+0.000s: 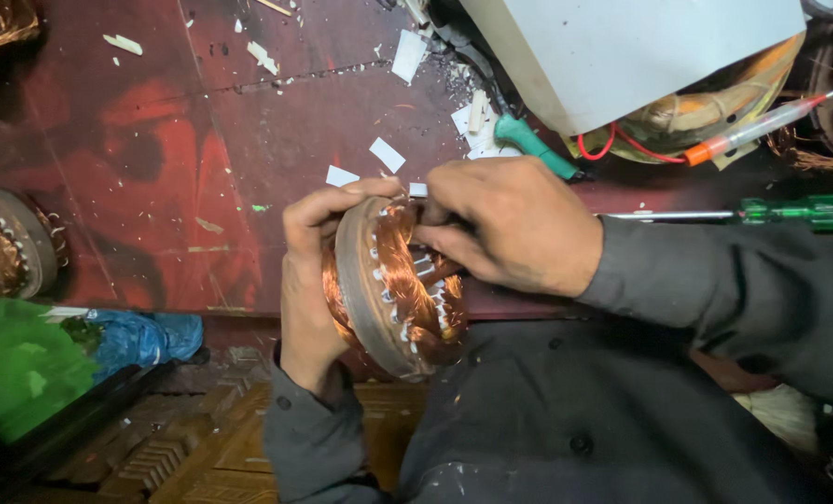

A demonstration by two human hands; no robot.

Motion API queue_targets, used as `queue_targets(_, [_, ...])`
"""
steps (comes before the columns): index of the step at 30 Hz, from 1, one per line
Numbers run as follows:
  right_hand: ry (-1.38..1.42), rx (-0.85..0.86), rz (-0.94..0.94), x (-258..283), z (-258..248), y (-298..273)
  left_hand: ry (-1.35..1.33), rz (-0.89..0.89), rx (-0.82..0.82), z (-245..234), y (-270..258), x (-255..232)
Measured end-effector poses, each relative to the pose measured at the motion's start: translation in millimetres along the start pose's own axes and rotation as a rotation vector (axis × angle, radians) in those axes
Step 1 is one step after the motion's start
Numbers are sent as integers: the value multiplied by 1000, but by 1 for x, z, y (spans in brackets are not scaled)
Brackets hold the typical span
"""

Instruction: The person winds copper wire around a circular motor stator, carefully placing white insulating spacers between the windings. They rotate the stator to access different slots and continue the winding process.

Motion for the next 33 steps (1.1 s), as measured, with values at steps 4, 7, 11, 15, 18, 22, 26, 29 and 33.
queue_targets(4, [-183, -24, 35, 3, -5, -7, -56, 42, 11, -1, 1, 3])
queue_targets(7, [-167, -39, 24, 4, -4, -6, -75, 107, 27, 0, -2, 5])
queue_targets(11, [-150, -48, 79, 1, -1, -4, -106, 94, 55, 0, -4, 6])
queue_targets(15, [-118, -49, 193, -2, 2, -4, -134, 100, 40, 2, -5, 8])
queue_targets(18, [-120, -64, 210, 0, 2, -1, -138, 113, 29, 3, -5, 1])
queue_targets(22, [-120, -73, 135, 4, -2, -1, -67, 131, -42, 5, -8, -9])
queue_targets(26, [-136, -111, 69, 4, -4, -1, 97, 160, -107, 5, -7, -15])
queue_targets(29, [-160, -112, 38, 4, -3, -2, 100, 181, -117, 7, 0, -17])
queue_targets(33, [-142, -113, 27, 4, -4, 0, 56, 176, -111, 7, 5, -19])
Point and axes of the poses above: each hand's wrist, its own y-axis towards the middle knuckle, its own z-axis out of the palm, x = y × z, the point moved 4 cm from there along y, towards the middle knuckle, and after that the axes turned 3 degrees about y, right-handed, at the moved point
